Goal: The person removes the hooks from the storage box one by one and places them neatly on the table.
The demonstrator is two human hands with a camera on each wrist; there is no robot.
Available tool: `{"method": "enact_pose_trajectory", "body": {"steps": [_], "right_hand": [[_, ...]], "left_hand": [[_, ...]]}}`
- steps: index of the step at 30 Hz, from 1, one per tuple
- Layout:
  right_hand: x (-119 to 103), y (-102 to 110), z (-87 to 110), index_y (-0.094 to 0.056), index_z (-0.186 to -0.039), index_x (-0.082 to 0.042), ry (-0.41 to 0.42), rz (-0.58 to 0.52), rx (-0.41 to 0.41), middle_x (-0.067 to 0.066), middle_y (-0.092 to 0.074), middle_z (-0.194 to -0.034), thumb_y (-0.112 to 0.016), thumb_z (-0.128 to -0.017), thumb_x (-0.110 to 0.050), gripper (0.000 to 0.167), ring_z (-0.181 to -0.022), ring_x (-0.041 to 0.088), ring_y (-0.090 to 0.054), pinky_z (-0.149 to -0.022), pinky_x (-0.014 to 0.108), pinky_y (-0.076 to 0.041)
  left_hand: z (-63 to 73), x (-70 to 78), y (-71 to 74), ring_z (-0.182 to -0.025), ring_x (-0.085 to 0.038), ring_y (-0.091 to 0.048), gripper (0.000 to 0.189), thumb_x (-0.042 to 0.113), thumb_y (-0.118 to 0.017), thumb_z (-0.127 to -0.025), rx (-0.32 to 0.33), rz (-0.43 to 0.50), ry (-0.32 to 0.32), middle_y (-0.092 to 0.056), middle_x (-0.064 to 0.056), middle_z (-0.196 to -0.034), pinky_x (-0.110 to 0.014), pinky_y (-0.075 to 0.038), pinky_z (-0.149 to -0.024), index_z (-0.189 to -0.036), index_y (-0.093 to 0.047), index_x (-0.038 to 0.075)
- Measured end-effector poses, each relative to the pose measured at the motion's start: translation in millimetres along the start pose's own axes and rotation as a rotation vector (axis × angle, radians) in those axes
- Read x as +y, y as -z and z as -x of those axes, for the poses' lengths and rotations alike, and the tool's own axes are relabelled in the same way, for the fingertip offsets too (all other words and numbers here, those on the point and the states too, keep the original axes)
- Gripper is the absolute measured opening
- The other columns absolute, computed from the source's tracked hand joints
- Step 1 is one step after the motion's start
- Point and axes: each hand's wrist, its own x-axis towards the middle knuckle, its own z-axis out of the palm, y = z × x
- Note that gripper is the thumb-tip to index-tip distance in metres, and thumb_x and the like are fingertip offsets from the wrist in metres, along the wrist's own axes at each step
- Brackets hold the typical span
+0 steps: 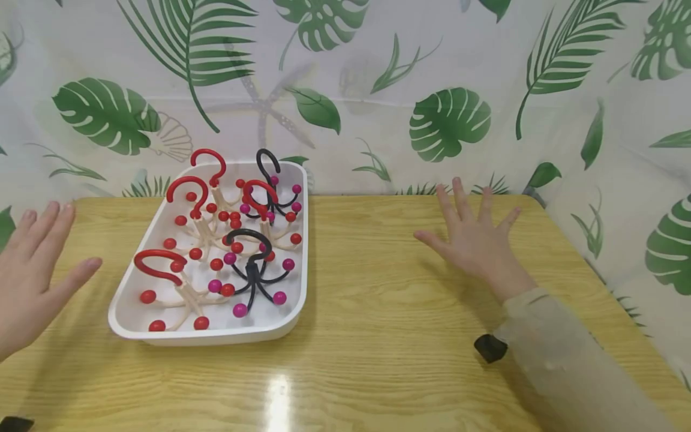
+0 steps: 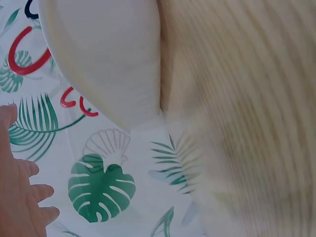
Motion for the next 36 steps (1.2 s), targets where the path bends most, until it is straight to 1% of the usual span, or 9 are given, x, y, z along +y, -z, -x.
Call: {"method": "enact_pose_trajectory", "body": {"steps": [8, 13, 18, 21, 26, 29, 31, 34, 36], "right_hand": [[-9.1, -0.2, -0.2, 0.016, -0.151, -0.025, -0.009, -0.024, 0.002, 0.002, 0.024, -0.155, -0.030, -0.090, -0.073, 0.091, -0.133, 0.049, 0.023, -0.082, 0.077, 0.023], [-16.2, -0.1, -1.5, 0.012, -0.153, -0.023, 0.019, -0.081, 0.054, 0.001, 0.015, -0.157, -0.034, -0.092, -0.069, 0.089, -0.140, 0.042, 0.014, -0.090, 0.079, 0.014], [-30.9, 2.7, -4.1, 0.001, -0.155, -0.021, 0.098, -0.156, 0.127, 0.003, 0.002, -0.159, -0.040, -0.093, -0.063, 0.085, -0.143, 0.036, 0.005, -0.099, 0.076, 0.005], [-45.0, 5.6, -5.9, -0.005, -0.155, -0.020, 0.153, -0.192, 0.153, 0.003, -0.005, -0.159, -0.043, -0.094, -0.061, 0.083, -0.144, 0.034, -0.001, -0.101, 0.075, -0.002], [-71.4, 10.2, -8.4, -0.019, -0.154, -0.015, 0.276, -0.238, 0.230, 0.003, -0.018, -0.157, -0.051, -0.094, -0.053, 0.078, -0.142, 0.037, -0.015, -0.106, 0.067, -0.013], [-88.7, 14.7, -7.8, -0.029, -0.151, -0.013, 0.330, -0.296, 0.251, 0.002, -0.027, -0.155, -0.057, -0.093, -0.047, 0.073, -0.141, 0.038, -0.021, -0.108, 0.063, -0.018], [-100.9, 18.2, -7.5, -0.036, -0.149, -0.014, 0.351, -0.336, 0.254, 0.002, -0.034, -0.152, -0.060, -0.092, -0.045, 0.069, -0.140, 0.036, -0.024, -0.108, 0.062, -0.021], [-118.6, 22.6, -7.9, -0.048, -0.141, -0.012, 0.396, -0.403, 0.260, 0.003, -0.048, -0.142, -0.065, -0.090, -0.040, 0.060, -0.136, 0.032, -0.034, -0.107, 0.056, -0.028], [-130.2, 25.3, -8.6, -0.055, -0.135, -0.011, 0.442, -0.449, 0.270, 0.005, -0.056, -0.134, -0.067, -0.089, -0.037, 0.054, -0.130, 0.029, -0.043, -0.105, 0.050, -0.034]], "left_hand": [[18.4, 17.1, 4.6, -0.145, -0.029, 0.008, 0.082, 0.049, -0.048, -0.096, 0.057, 0.078, -0.067, -0.004, -0.012, -0.159, -0.054, 0.018, -0.109, -0.155, -0.004, 0.014], [28.3, 27.7, 3.6, -0.145, -0.033, 0.002, 0.080, 0.045, -0.051, -0.096, 0.071, 0.147, -0.095, -0.008, -0.013, -0.159, -0.055, 0.015, -0.109, -0.155, -0.008, 0.013], [33.9, 33.9, -1.8, -0.145, -0.034, 0.000, 0.079, 0.041, -0.053, -0.095, 0.067, 0.230, -0.096, -0.011, -0.015, -0.158, -0.057, 0.013, -0.109, -0.155, -0.011, 0.012], [35.4, 35.7, -7.1, -0.144, -0.035, 0.000, 0.079, 0.041, -0.054, -0.095, 0.047, 0.257, -0.085, -0.011, -0.016, -0.158, -0.057, 0.014, -0.109, -0.155, -0.010, 0.012], [35.8, 36.0, -16.0, -0.144, -0.036, -0.001, 0.080, 0.041, -0.055, -0.095, 0.014, 0.291, -0.071, -0.012, -0.017, -0.158, -0.057, 0.014, -0.109, -0.155, -0.010, 0.013], [35.1, 35.2, -19.8, -0.144, -0.036, -0.002, 0.079, 0.039, -0.056, -0.095, 0.007, 0.333, -0.075, -0.013, -0.016, -0.158, -0.057, 0.012, -0.110, -0.155, -0.011, 0.015], [34.8, 34.3, -22.4, -0.144, -0.036, -0.004, 0.078, 0.036, -0.057, -0.095, 0.001, 0.384, -0.084, -0.014, -0.016, -0.157, -0.057, 0.012, -0.110, -0.155, -0.011, 0.017], [35.1, 34.0, -25.3, -0.144, -0.036, -0.006, 0.077, 0.031, -0.058, -0.095, -0.026, 0.508, -0.087, -0.014, -0.014, -0.158, -0.057, 0.010, -0.111, -0.155, -0.011, 0.023], [35.6, 34.1, -26.6, -0.144, -0.037, -0.007, 0.075, 0.028, -0.057, -0.096, -0.059, 0.599, -0.072, -0.013, -0.011, -0.159, -0.063, 0.003, -0.109, -0.155, -0.010, 0.029]]}}
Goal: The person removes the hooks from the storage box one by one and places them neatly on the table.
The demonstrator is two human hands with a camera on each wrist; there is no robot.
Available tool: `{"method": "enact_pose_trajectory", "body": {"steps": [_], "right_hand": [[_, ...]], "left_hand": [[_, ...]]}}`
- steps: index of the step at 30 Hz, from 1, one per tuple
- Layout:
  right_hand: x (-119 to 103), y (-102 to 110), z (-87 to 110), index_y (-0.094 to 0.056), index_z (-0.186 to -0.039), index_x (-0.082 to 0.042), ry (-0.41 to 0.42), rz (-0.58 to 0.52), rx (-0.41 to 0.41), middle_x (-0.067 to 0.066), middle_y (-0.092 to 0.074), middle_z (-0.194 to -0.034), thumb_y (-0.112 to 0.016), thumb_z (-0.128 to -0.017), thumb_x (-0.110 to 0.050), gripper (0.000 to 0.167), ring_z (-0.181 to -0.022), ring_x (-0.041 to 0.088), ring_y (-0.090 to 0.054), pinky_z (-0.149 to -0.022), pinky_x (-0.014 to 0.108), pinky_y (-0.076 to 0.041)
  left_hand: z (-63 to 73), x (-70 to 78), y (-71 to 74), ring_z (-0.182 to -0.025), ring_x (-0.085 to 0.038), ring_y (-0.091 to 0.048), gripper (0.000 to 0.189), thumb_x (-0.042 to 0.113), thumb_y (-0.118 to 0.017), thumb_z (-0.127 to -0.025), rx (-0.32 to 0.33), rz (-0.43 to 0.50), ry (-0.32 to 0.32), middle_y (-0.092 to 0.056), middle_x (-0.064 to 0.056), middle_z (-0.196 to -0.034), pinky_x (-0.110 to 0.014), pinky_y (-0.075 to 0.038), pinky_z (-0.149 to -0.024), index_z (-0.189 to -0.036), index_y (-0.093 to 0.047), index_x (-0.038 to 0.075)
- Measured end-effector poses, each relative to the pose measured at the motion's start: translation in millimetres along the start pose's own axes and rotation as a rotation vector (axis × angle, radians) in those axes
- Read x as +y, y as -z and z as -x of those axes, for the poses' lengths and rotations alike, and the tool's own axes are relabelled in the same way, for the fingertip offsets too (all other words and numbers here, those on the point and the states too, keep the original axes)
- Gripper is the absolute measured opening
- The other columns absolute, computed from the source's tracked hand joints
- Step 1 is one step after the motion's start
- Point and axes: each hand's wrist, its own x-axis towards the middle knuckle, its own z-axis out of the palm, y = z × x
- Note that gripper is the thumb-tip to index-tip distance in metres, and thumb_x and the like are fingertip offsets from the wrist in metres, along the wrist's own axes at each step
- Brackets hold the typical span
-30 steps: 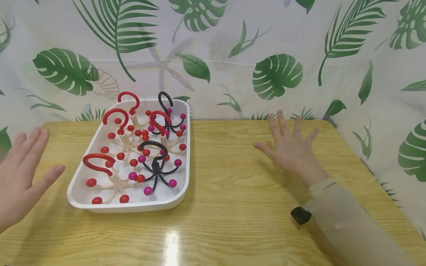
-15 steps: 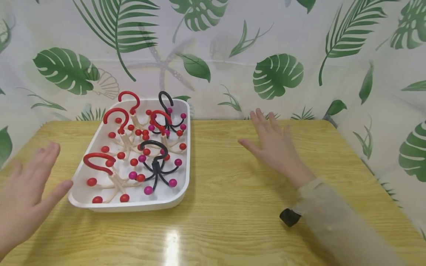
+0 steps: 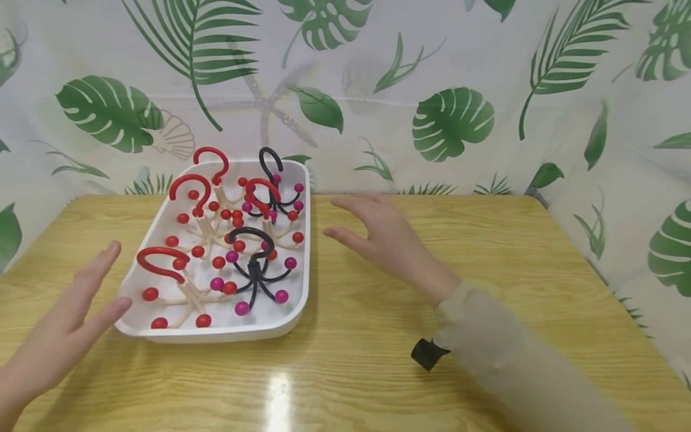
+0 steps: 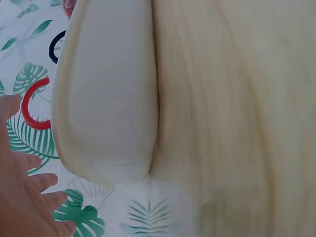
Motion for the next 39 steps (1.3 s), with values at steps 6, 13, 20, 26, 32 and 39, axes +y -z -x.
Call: {"method": "enact_pose_trajectory", "body": {"steps": [6, 13, 20, 26, 32, 39], "right_hand": [[-28.3, -10.9, -16.0, -0.066, -0.119, -0.007, 0.111, -0.171, -0.009, 0.004, -0.067, -0.115, -0.072, -0.087, -0.025, 0.037, -0.100, 0.019, -0.062, -0.085, 0.034, -0.051], [-53.5, -20.2, -30.9, -0.067, -0.115, -0.009, 0.127, -0.223, -0.082, 0.000, -0.068, -0.106, -0.074, -0.085, -0.022, 0.033, -0.084, 0.007, -0.061, -0.072, 0.023, -0.052], [-63.7, -28.3, -38.3, -0.069, -0.109, -0.007, 0.128, -0.246, -0.102, 0.001, -0.068, -0.101, -0.074, -0.085, -0.017, 0.027, -0.079, 0.008, -0.061, -0.069, 0.023, -0.053], [-67.8, -32.4, -40.7, -0.072, -0.104, -0.008, 0.133, -0.233, -0.098, -0.002, -0.068, -0.093, -0.073, -0.086, -0.014, 0.019, -0.075, 0.007, -0.059, -0.065, 0.021, -0.051], [-68.6, -38.0, -42.1, -0.071, -0.100, -0.007, 0.150, -0.222, -0.093, -0.003, -0.067, -0.087, -0.073, -0.086, -0.015, 0.016, -0.072, 0.006, -0.058, -0.061, 0.020, -0.050], [-71.7, -40.6, -42.7, -0.070, -0.100, -0.005, 0.150, -0.234, -0.085, -0.002, -0.066, -0.084, -0.071, -0.087, -0.013, 0.014, -0.068, 0.008, -0.055, -0.058, 0.019, -0.049]], "left_hand": [[1.2, -3.3, -2.2, -0.144, -0.037, -0.005, 0.074, 0.027, -0.055, -0.097, -0.056, 0.145, 0.081, -0.007, -0.003, -0.160, -0.077, -0.012, -0.097, -0.151, -0.008, 0.043], [-0.7, -7.3, -5.2, -0.143, -0.039, -0.003, 0.080, 0.031, -0.059, -0.095, -0.109, 0.156, 0.115, -0.002, -0.006, -0.160, -0.078, -0.014, -0.095, -0.151, -0.003, 0.042], [-1.1, -13.4, -8.3, -0.143, -0.039, 0.005, 0.091, 0.039, -0.064, -0.090, -0.163, 0.045, 0.089, -0.001, -0.010, -0.160, -0.065, 0.004, -0.108, -0.154, 0.000, 0.030], [-0.8, -18.5, -9.4, -0.144, -0.037, 0.004, 0.088, 0.044, -0.061, -0.091, -0.164, -0.093, 0.042, -0.004, -0.011, -0.159, -0.059, 0.009, -0.110, -0.155, -0.006, 0.021], [0.4, -20.3, -7.6, -0.144, -0.035, 0.002, 0.089, 0.049, -0.059, -0.091, -0.151, -0.243, -0.007, -0.008, -0.011, -0.159, -0.055, 0.010, -0.111, -0.155, -0.008, 0.016], [1.1, -16.7, -4.4, -0.145, -0.034, 0.002, 0.092, 0.053, -0.057, -0.090, -0.168, -0.303, -0.003, -0.010, -0.013, -0.159, -0.051, 0.011, -0.112, -0.155, -0.005, 0.013]]}}
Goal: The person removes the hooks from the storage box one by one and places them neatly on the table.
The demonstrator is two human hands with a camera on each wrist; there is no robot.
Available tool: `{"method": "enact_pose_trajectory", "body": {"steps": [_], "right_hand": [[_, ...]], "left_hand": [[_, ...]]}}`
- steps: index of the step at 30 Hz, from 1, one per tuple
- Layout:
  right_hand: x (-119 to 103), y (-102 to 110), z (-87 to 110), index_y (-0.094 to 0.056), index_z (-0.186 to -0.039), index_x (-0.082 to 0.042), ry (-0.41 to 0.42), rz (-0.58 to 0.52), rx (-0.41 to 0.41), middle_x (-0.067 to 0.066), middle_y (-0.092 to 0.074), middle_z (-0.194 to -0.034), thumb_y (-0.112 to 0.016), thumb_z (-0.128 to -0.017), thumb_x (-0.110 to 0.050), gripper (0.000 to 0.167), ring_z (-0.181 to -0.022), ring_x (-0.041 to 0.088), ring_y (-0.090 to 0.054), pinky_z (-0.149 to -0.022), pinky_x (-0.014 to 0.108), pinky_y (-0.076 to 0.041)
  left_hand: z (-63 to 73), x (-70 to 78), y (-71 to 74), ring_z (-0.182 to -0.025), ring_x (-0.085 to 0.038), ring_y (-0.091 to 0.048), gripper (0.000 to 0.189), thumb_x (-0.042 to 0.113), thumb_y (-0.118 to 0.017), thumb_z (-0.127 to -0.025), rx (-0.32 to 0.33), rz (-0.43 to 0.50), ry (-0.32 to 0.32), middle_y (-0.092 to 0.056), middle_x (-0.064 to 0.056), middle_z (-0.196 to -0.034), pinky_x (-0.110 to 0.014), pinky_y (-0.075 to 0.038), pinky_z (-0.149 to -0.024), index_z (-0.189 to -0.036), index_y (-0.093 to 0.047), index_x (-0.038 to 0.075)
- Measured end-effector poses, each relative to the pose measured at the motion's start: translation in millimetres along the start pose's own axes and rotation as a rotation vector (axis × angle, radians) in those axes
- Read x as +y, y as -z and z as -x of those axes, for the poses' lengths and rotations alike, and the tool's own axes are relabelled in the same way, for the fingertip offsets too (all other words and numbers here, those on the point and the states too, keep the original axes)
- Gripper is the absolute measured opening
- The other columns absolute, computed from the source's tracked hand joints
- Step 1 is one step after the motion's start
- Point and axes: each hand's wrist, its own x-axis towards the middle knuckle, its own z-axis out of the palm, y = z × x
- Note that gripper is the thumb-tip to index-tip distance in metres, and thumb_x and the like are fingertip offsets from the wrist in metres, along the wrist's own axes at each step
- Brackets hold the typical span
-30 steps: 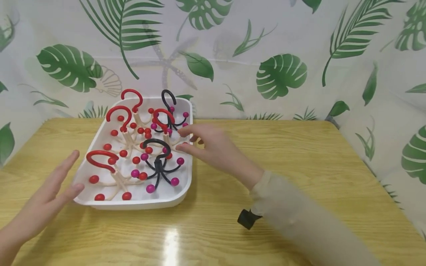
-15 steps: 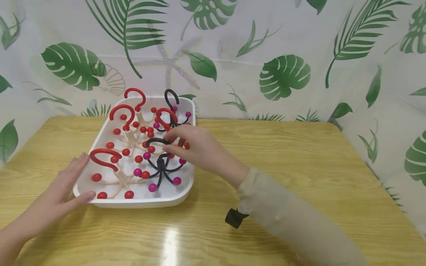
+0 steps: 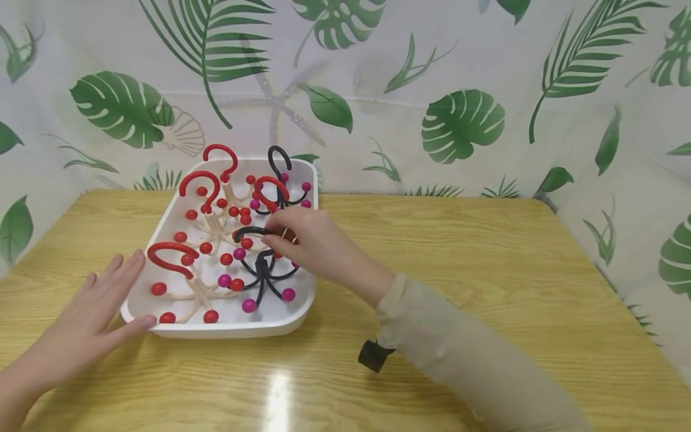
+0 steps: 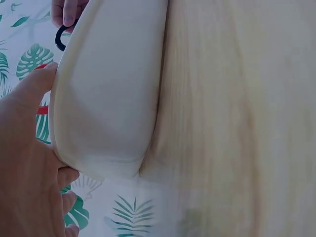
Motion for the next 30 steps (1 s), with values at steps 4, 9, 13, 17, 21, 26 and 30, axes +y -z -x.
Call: {"method": "enact_pose_trajectory", "body": {"steps": [4, 9, 13, 17, 21, 26, 30], "right_hand": [[-1.0, 0.3, 0.0, -0.070, -0.099, -0.005, 0.034, 0.008, 0.024, -0.002, -0.064, -0.084, -0.070, -0.088, -0.012, 0.013, -0.069, 0.009, -0.053, -0.058, 0.019, -0.048], [-3.6, 3.8, 0.1, -0.069, -0.097, -0.005, 0.051, -0.003, 0.045, -0.002, -0.063, -0.084, -0.070, -0.088, -0.013, 0.012, -0.070, 0.010, -0.053, -0.060, 0.020, -0.048], [-6.7, 8.3, 0.4, -0.069, -0.096, -0.005, 0.055, -0.002, 0.067, -0.001, -0.063, -0.084, -0.070, -0.088, -0.011, 0.010, -0.071, 0.009, -0.053, -0.062, 0.020, -0.049], [-9.7, 13.1, 0.1, -0.068, -0.096, -0.004, 0.061, -0.002, 0.095, -0.001, -0.063, -0.084, -0.070, -0.088, -0.010, 0.010, -0.071, 0.008, -0.055, -0.064, 0.019, -0.050], [-12.7, 20.2, 0.0, -0.068, -0.097, -0.003, 0.085, -0.008, 0.138, 0.000, -0.063, -0.085, -0.070, -0.088, -0.009, 0.011, -0.070, 0.006, -0.058, -0.065, 0.019, -0.052], [-16.0, 32.7, 2.2, -0.069, -0.097, -0.002, 0.114, 0.001, 0.200, 0.002, -0.065, -0.087, -0.070, -0.087, -0.007, 0.011, -0.071, 0.006, -0.060, -0.066, 0.019, -0.052], [-15.2, 44.8, 4.9, -0.068, -0.097, 0.000, 0.124, 0.007, 0.249, 0.003, -0.065, -0.087, -0.070, -0.087, -0.005, 0.011, -0.069, 0.007, -0.059, -0.063, 0.021, -0.052]], "left_hand": [[0.6, 2.0, 1.0, -0.145, -0.032, 0.005, 0.093, 0.057, -0.053, -0.091, -0.022, -0.035, 0.005, -0.008, -0.013, -0.159, -0.049, 0.013, -0.112, -0.155, -0.002, 0.013], [0.8, 2.8, 1.3, -0.145, -0.029, 0.008, 0.092, 0.058, -0.051, -0.091, -0.019, -0.084, -0.012, -0.006, -0.011, -0.159, -0.046, 0.016, -0.111, -0.155, -0.002, 0.012], [0.4, 3.1, 3.4, -0.145, -0.028, 0.010, 0.093, 0.062, -0.048, -0.091, -0.039, -0.127, -0.004, -0.005, -0.011, -0.159, -0.046, 0.018, -0.110, -0.154, 0.000, 0.013], [0.0, 3.3, 5.7, -0.145, -0.029, 0.010, 0.095, 0.065, -0.046, -0.090, -0.067, -0.158, 0.007, -0.005, -0.012, -0.159, -0.046, 0.020, -0.110, -0.154, 0.001, 0.014], [0.1, 3.0, 7.2, -0.145, -0.031, 0.006, 0.095, 0.065, -0.045, -0.090, -0.075, -0.175, -0.002, -0.005, -0.011, -0.159, -0.044, 0.020, -0.110, -0.154, 0.001, 0.013], [-0.1, 2.3, 8.2, -0.145, -0.031, 0.006, 0.095, 0.066, -0.043, -0.090, -0.089, -0.188, 0.001, -0.004, -0.011, -0.159, -0.045, 0.019, -0.110, -0.154, 0.002, 0.013], [0.1, 2.0, 8.1, -0.145, -0.030, 0.007, 0.095, 0.066, -0.043, -0.090, -0.094, -0.186, 0.002, -0.003, -0.011, -0.160, -0.045, 0.019, -0.110, -0.154, 0.003, 0.013]]}}
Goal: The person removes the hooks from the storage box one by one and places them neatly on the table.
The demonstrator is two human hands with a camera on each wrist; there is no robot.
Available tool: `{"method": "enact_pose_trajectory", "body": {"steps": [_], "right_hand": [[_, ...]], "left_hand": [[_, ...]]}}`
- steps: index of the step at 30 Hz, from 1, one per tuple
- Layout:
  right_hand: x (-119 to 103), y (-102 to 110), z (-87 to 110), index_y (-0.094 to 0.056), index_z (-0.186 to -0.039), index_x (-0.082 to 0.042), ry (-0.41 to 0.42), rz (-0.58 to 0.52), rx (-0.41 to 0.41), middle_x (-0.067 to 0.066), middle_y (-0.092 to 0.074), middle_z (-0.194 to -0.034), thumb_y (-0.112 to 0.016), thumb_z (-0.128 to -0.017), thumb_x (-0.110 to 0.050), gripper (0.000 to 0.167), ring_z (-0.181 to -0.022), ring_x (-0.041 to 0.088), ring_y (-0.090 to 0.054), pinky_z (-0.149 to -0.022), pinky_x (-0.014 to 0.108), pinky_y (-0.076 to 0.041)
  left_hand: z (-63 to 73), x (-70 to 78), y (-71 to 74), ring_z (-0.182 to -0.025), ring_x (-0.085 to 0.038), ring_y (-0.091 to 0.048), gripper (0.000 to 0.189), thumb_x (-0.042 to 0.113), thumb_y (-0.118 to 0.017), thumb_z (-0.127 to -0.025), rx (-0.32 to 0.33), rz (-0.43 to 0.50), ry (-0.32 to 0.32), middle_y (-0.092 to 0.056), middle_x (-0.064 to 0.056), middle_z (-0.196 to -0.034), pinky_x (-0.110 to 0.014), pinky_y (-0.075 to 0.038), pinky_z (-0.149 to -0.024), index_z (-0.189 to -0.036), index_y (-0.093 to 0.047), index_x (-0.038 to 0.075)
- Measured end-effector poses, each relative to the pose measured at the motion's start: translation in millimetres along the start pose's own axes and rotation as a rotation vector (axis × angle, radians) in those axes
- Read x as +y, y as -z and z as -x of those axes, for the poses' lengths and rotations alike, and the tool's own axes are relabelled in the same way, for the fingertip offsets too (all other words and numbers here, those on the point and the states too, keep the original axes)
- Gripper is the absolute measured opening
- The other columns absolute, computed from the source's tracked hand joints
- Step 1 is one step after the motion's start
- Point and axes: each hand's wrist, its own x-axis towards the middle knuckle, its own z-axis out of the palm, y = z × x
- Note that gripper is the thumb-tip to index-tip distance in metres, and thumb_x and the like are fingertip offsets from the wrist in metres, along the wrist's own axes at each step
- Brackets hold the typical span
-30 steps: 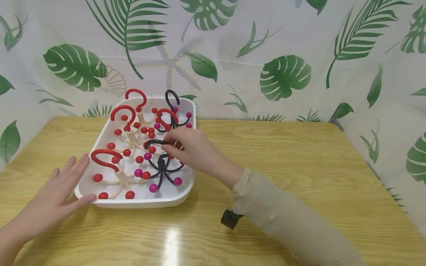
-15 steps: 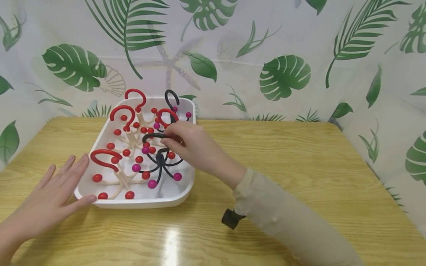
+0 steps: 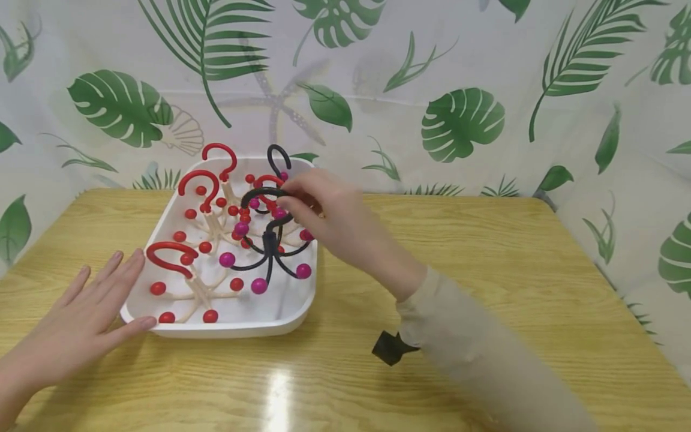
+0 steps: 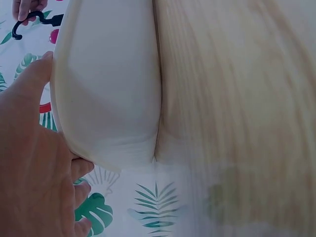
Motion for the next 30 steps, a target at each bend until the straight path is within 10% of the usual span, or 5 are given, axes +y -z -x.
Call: {"method": "enact_pose_trajectory", "body": {"steps": [11, 30], "right_hand": [[26.3, 36.0, -3.3, -0.067, -0.097, 0.004, -0.017, 0.178, 0.139, 0.009, -0.067, -0.086, -0.069, -0.086, -0.004, 0.014, -0.068, 0.012, -0.061, -0.064, 0.018, -0.050], [94.2, 45.2, -8.3, -0.065, -0.108, 0.002, -0.348, 0.248, 0.041, 0.014, -0.065, -0.099, -0.060, -0.095, -0.014, 0.021, -0.082, 0.025, -0.068, -0.076, 0.039, -0.055]], "left_hand": [[-0.3, 0.5, -0.2, -0.145, -0.030, 0.009, 0.096, 0.066, -0.043, -0.090, -0.016, 0.034, 0.015, 0.001, -0.009, -0.160, -0.043, 0.021, -0.109, -0.153, 0.007, 0.016], [-1.5, -0.1, 0.6, -0.144, -0.032, 0.007, 0.097, 0.068, -0.042, -0.089, -0.034, 0.047, 0.022, 0.000, -0.011, -0.160, -0.047, 0.019, -0.110, -0.153, 0.007, 0.014]]}}
